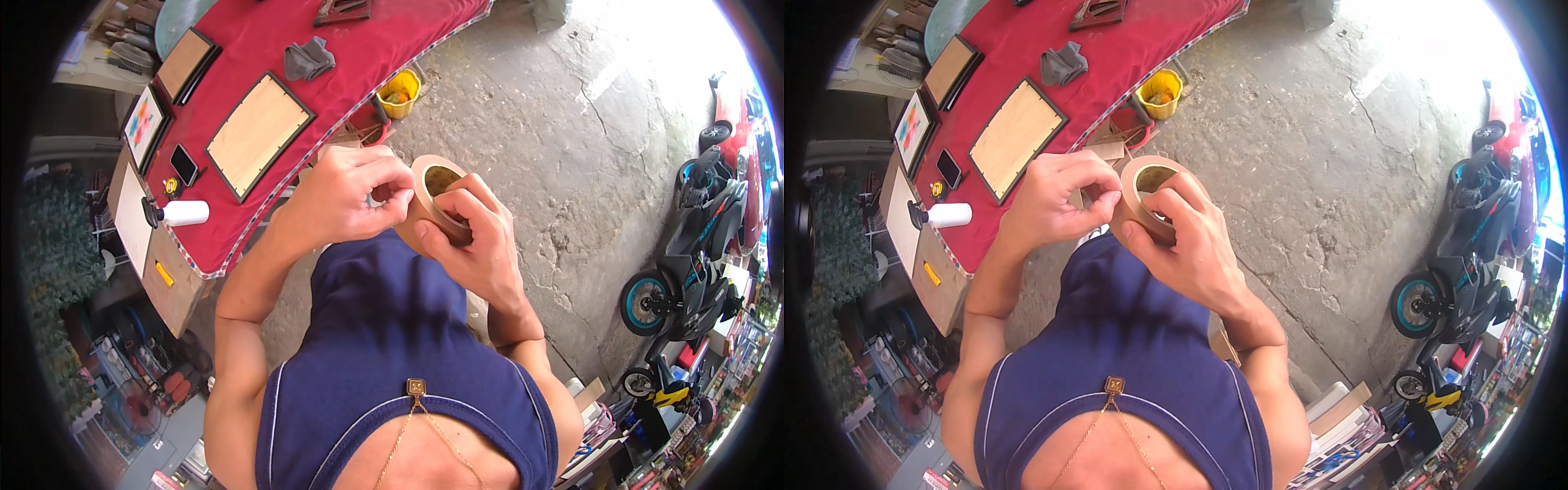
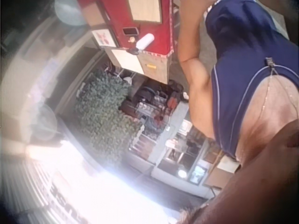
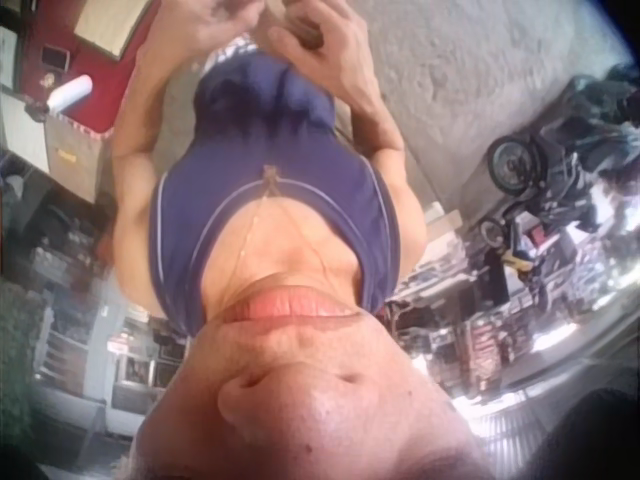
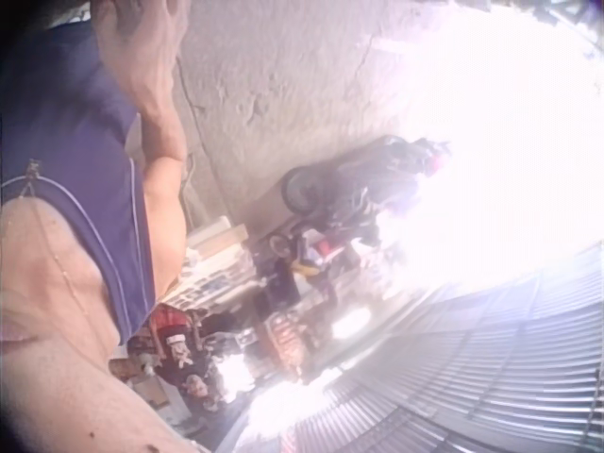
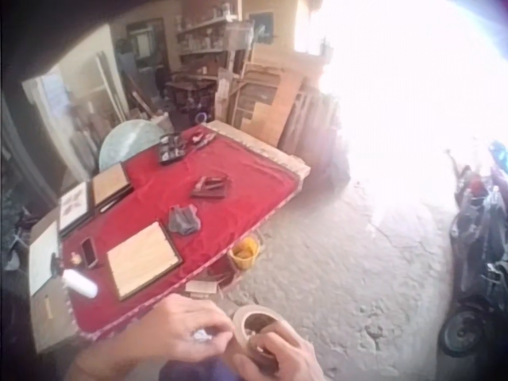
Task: The person assembles a picture frame by securing a floral artwork into a black frame using a staple gun. They then apply masking tape to the back of the frame to cover the staples and secure the backing board.
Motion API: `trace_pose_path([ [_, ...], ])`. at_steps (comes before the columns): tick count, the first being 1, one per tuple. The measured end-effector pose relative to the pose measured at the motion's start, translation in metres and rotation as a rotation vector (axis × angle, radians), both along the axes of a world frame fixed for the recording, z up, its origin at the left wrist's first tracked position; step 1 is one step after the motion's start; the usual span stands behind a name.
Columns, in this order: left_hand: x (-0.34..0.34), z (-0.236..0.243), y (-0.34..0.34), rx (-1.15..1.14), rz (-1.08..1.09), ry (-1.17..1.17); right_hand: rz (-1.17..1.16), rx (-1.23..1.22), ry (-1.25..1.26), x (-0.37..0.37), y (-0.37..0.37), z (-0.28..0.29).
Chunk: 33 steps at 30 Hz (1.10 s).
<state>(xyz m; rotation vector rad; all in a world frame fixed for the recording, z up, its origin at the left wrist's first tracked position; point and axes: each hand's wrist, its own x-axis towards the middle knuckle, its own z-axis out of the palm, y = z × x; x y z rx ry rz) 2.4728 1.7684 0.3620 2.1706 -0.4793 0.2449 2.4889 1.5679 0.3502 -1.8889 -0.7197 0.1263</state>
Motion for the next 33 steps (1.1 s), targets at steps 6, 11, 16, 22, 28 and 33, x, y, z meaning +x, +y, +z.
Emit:
trace_pose_path([
  [6, 0.002, -0.003, -0.002, 0.115, -0.082, -0.025, 0.039, -0.002, 0.017, 0.002, 0.0, -0.002],
  [11, 0.003, -0.011, -0.003, 0.16, -0.088, -0.057, 0.086, -0.032, 0.101, 0.003, -0.001, -0.002],
  [16, 0.002, -0.01, 0.001, 0.141, -0.049, -0.034, 0.079, -0.026, 0.128, 0.005, 0.001, -0.005],
  [22, -0.002, -0.005, 0.007, -0.055, 0.094, 0.03, -0.04, 0.032, 0.039, 0.014, 0.004, -0.009],
  [28, 0.002, -0.016, 0.003, 0.031, 0.079, -0.111, 0.025, -0.044, 0.059, 0.02, 0.001, -0.004],
  [33, 0.002, -0.018, 0.005, 0.055, 0.073, -0.138, 0.046, -0.045, 0.074, 0.021, 0.002, -0.007],
])
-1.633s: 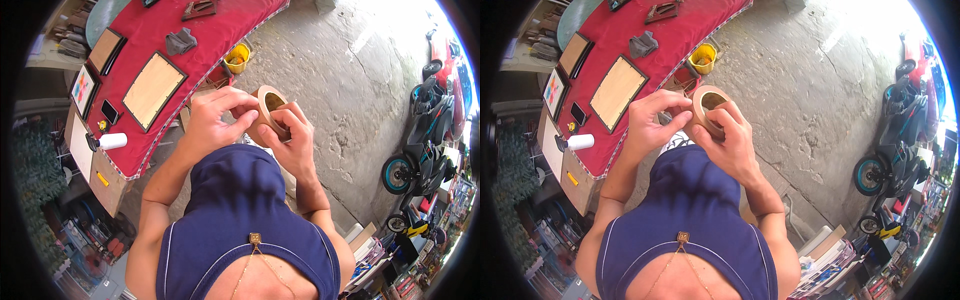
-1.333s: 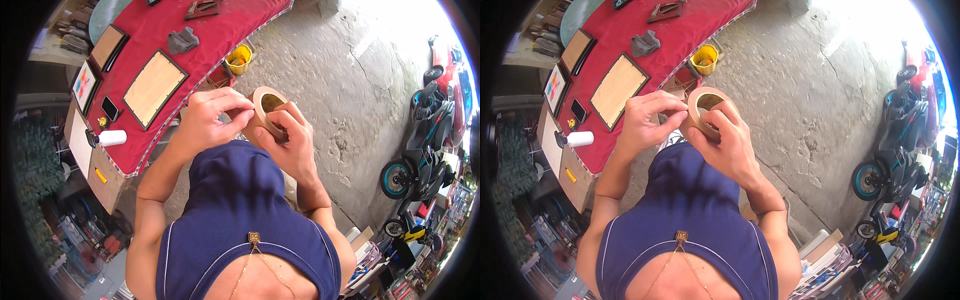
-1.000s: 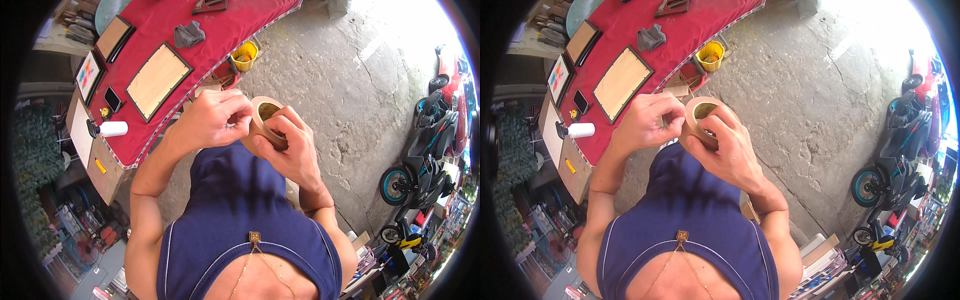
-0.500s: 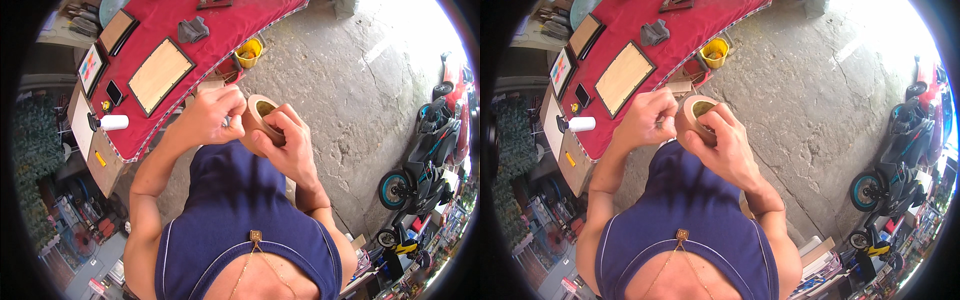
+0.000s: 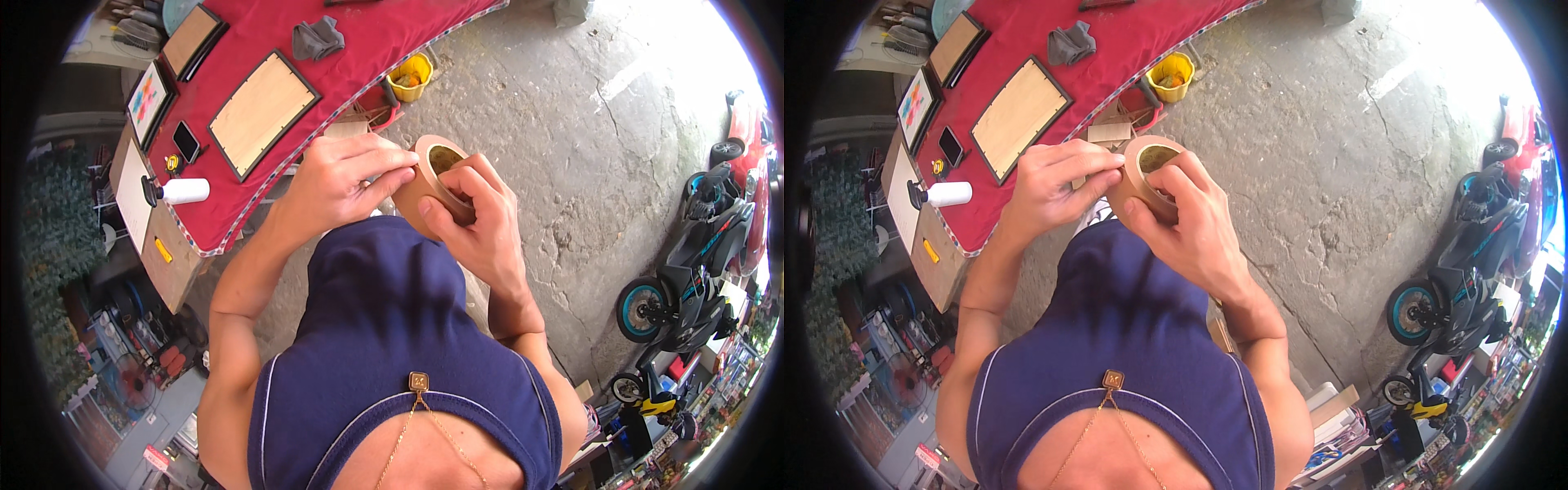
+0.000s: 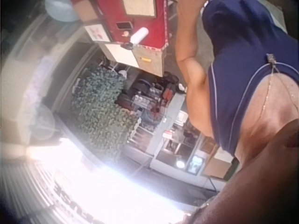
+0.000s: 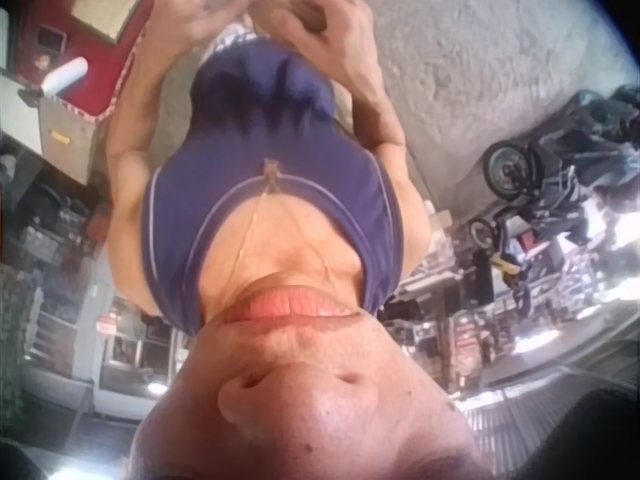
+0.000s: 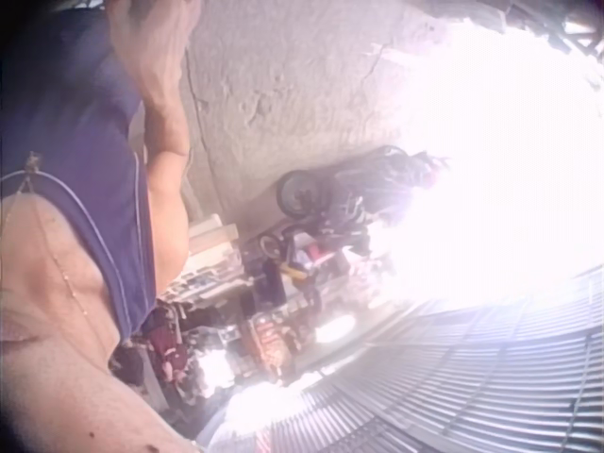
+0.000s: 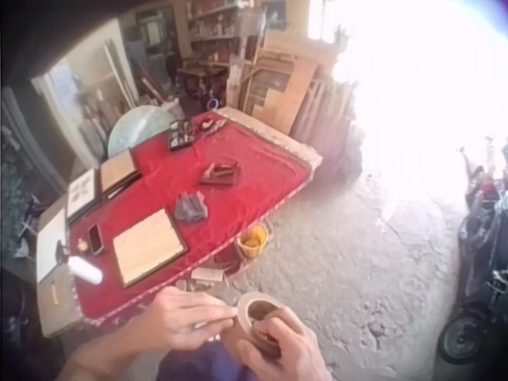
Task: The person assembles a picture frame by securing a floral artwork into a black frame using a staple gun. They then apply masking tape to the back of the frame to cover the staples and secure the backing board.
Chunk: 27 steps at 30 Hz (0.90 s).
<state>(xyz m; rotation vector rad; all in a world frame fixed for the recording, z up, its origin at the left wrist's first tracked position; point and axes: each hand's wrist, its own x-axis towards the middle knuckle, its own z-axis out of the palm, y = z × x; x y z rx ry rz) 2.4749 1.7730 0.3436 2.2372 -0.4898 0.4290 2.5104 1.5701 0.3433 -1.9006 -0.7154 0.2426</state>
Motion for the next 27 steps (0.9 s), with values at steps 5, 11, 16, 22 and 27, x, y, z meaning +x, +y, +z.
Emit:
trace_pose_path([
  [5, 0.001, -0.001, 0.0, -0.009, 0.009, 0.023, 0.015, -0.018, 0.028, 0.0, 0.002, -0.002],
  [11, 0.002, -0.009, -0.002, 0.054, -0.056, 0.116, 0.006, -0.026, 0.018, -0.004, 0.005, -0.009],
  [16, 0.0, -0.018, 0.005, 0.055, -0.026, 0.255, -0.053, 0.004, 0.073, 0.003, 0.01, -0.03],
  [22, -0.007, -0.011, 0.0, -0.527, 0.21, 0.302, -0.127, 0.047, 0.21, 0.009, 0.002, -0.032],
  [27, -0.007, -0.035, -0.012, -0.198, 0.13, 0.078, -0.113, 0.112, 0.299, 0.003, 0.003, -0.04],
])
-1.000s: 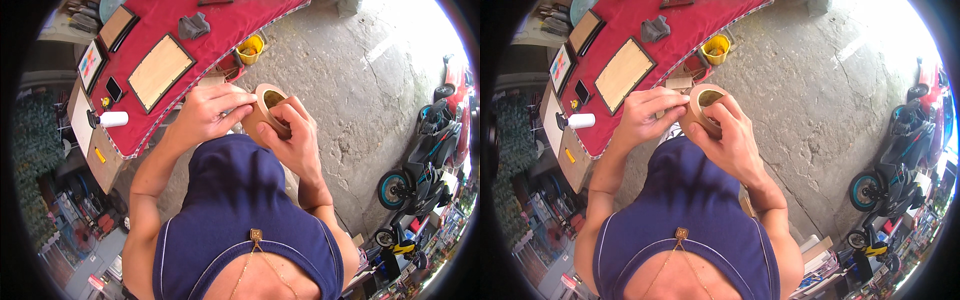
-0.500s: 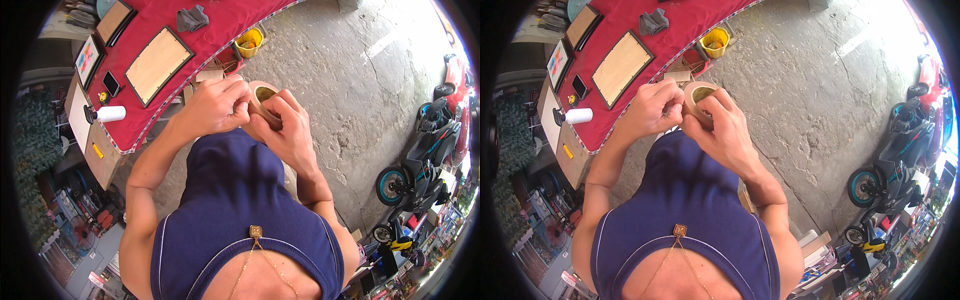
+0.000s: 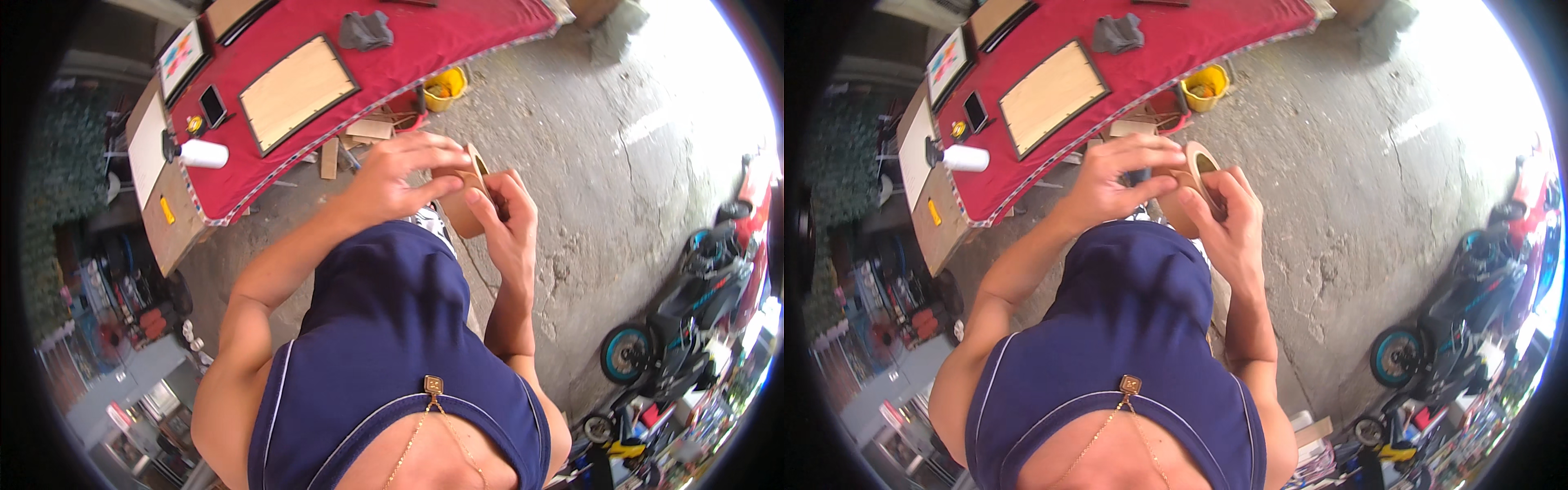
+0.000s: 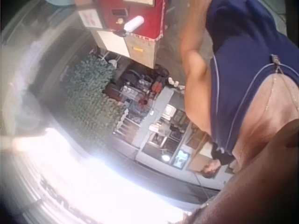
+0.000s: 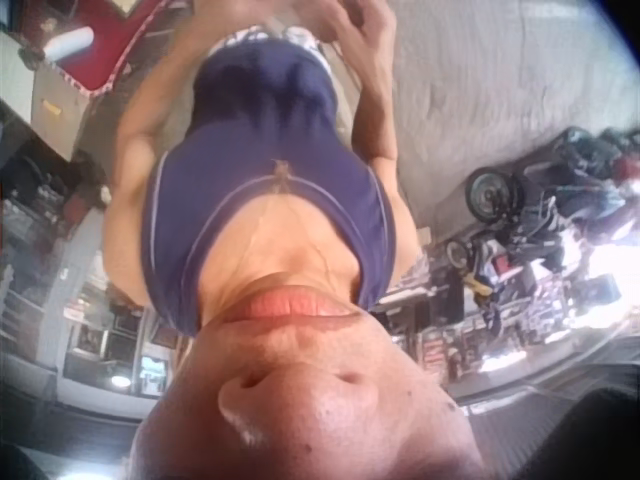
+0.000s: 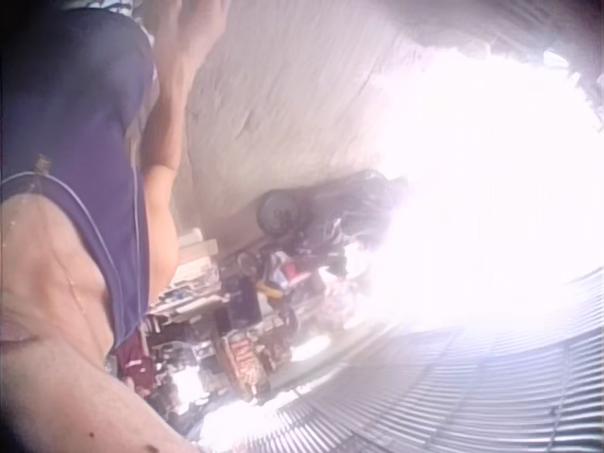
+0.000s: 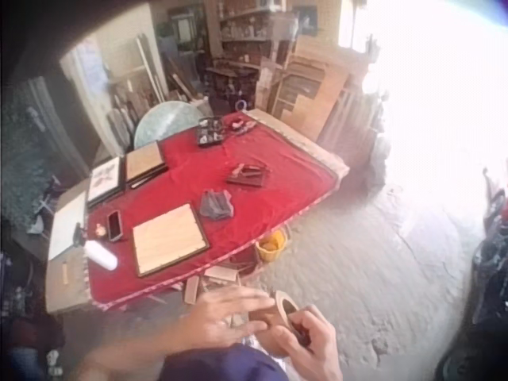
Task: The person assembles a picture frame by securing a floral artwork into a black frame using a staple gun. They then apply masking tape to the back of the frame to cover the staples and secure the backing board.
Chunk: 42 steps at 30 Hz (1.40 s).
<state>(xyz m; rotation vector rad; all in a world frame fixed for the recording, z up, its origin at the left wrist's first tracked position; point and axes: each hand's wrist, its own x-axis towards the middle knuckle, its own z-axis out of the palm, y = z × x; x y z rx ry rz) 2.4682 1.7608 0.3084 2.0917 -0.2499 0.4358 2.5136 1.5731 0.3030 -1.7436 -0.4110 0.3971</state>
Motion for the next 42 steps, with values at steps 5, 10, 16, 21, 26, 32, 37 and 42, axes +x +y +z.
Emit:
trace_pose_path([
  [5, -0.008, -0.012, 0.002, -0.037, 0.11, -0.102, 0.129, 0.076, 0.031, -0.004, 0.009, -0.007],
  [10, -0.016, -0.018, 0.022, 0.114, 0.17, -0.102, 0.416, -0.042, -0.371, 0.005, 0.013, -0.032],
  [16, -0.036, -0.032, 0.037, 0.27, 0.292, 0.047, 0.427, -0.095, -0.291, 0.001, 0.027, -0.074],
  [21, -0.039, -0.031, 0.056, 0.204, 0.385, -0.057, 0.379, 0.042, -0.239, -0.002, 0.041, -0.073],
  [26, -0.053, -0.009, 0.078, -0.645, 0.396, 0.1, 0.348, 0.083, -0.147, 0.002, 0.044, -0.055],
  [32, -0.037, -0.047, 0.053, -0.731, 0.272, 0.193, 0.386, 0.132, -0.037, -0.003, 0.051, -0.041],
  [37, -0.044, -0.043, 0.057, -0.535, 0.511, 0.138, 0.449, 0.061, 0.007, -0.01, 0.056, -0.047],
  [42, -0.053, -0.042, 0.067, 0.095, 0.613, -0.093, 0.375, -0.238, -0.17, -0.014, 0.073, -0.081],
])
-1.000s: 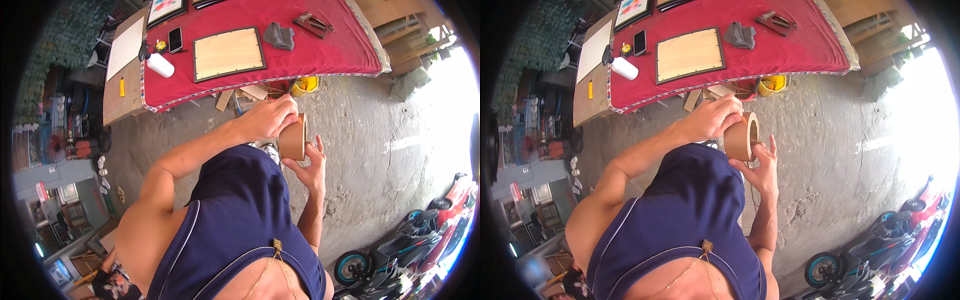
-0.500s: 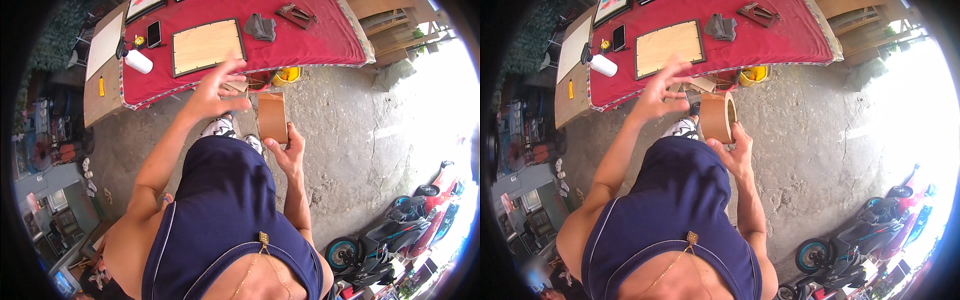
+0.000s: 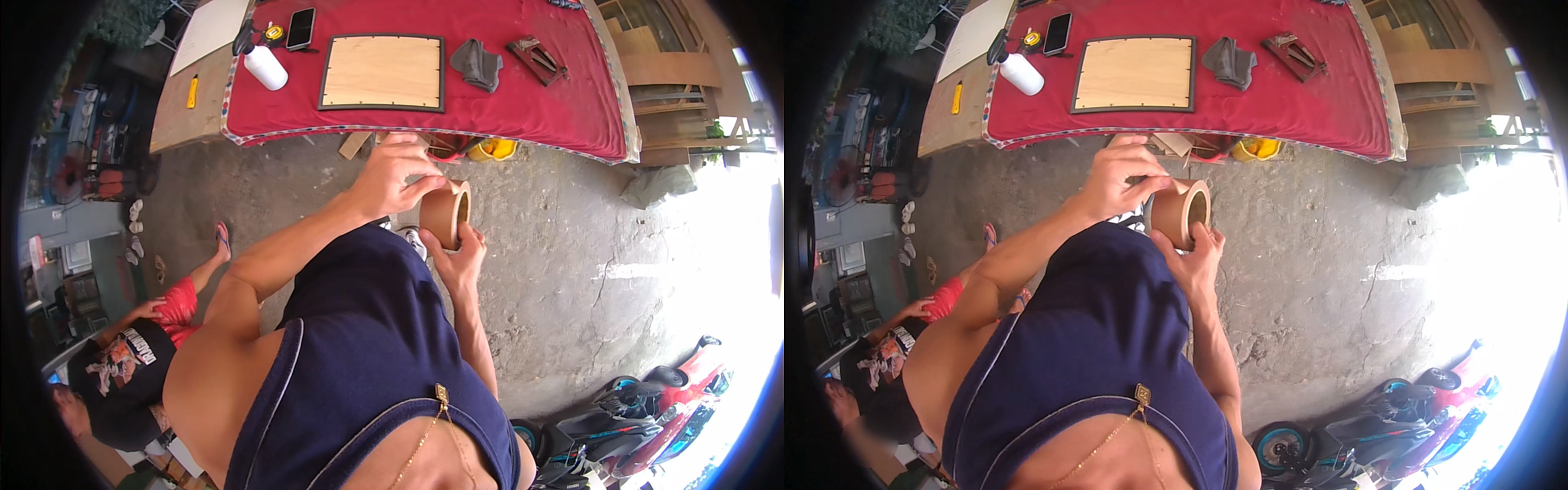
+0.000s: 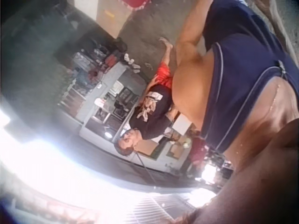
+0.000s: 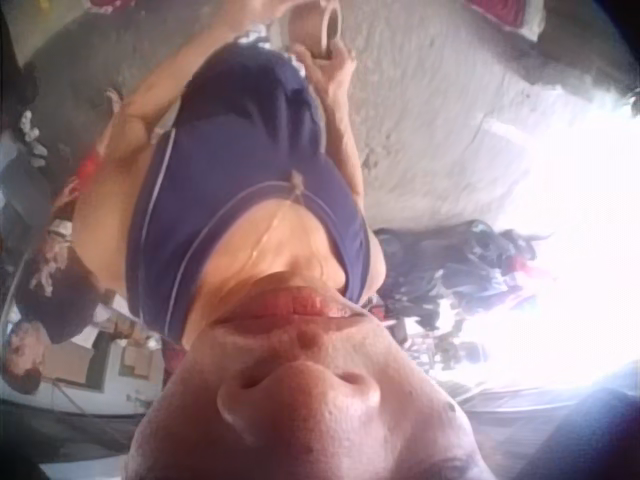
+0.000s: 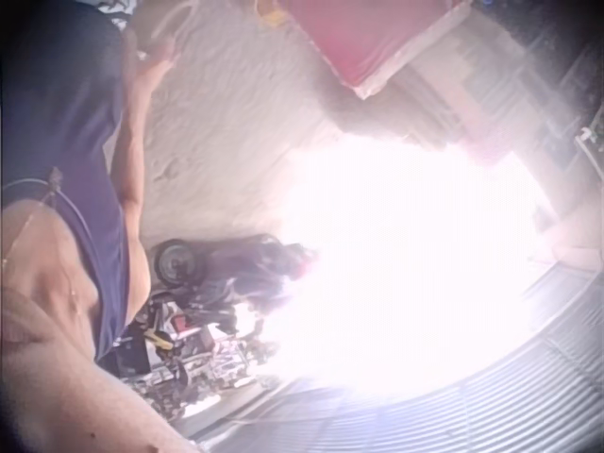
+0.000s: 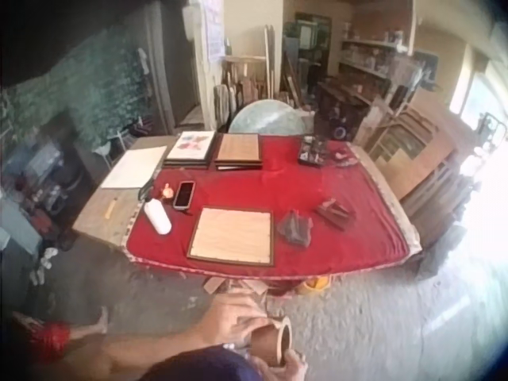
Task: The person assembles a picture frame by securing a floral artwork into a black frame using a staple gun. They then apply masking tape to the back of the frame to cover the staples and secure the backing board.
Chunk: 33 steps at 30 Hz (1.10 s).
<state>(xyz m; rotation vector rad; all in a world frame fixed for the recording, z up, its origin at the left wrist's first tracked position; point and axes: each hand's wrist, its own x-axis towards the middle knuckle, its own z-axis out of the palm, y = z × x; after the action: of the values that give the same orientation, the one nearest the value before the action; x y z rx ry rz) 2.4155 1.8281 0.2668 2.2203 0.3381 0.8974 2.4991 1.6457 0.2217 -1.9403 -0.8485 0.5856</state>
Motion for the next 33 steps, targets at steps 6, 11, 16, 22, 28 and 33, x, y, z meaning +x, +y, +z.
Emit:
trace_pose_path([
  [6, -0.003, 0.001, 0.021, 0.094, 0.103, 0.087, -0.067, -0.151, 0.265, 0.009, 0.042, -0.015],
  [11, 0.021, -0.001, 0.105, -0.133, 0.09, 0.26, 0.163, 0.068, -0.042, 0.023, 0.065, -0.021],
  [16, 0.049, -0.068, 0.158, -0.435, 0.156, 0.307, 0.032, -0.363, 0.323, 0.036, 0.106, -0.041],
  [22, 0.106, -0.141, 0.251, -0.848, 0.167, 0.34, -0.043, -0.269, 0.435, 0.066, 0.177, -0.045],
  [28, 0.155, -0.181, 0.316, -0.817, 0.164, 0.395, -0.14, -0.262, 0.514, 0.12, 0.251, -0.043],
  [33, 0.185, -0.201, 0.327, -0.326, 0.303, 0.404, -0.052, -0.253, 0.507, 0.145, 0.278, -0.062],
])
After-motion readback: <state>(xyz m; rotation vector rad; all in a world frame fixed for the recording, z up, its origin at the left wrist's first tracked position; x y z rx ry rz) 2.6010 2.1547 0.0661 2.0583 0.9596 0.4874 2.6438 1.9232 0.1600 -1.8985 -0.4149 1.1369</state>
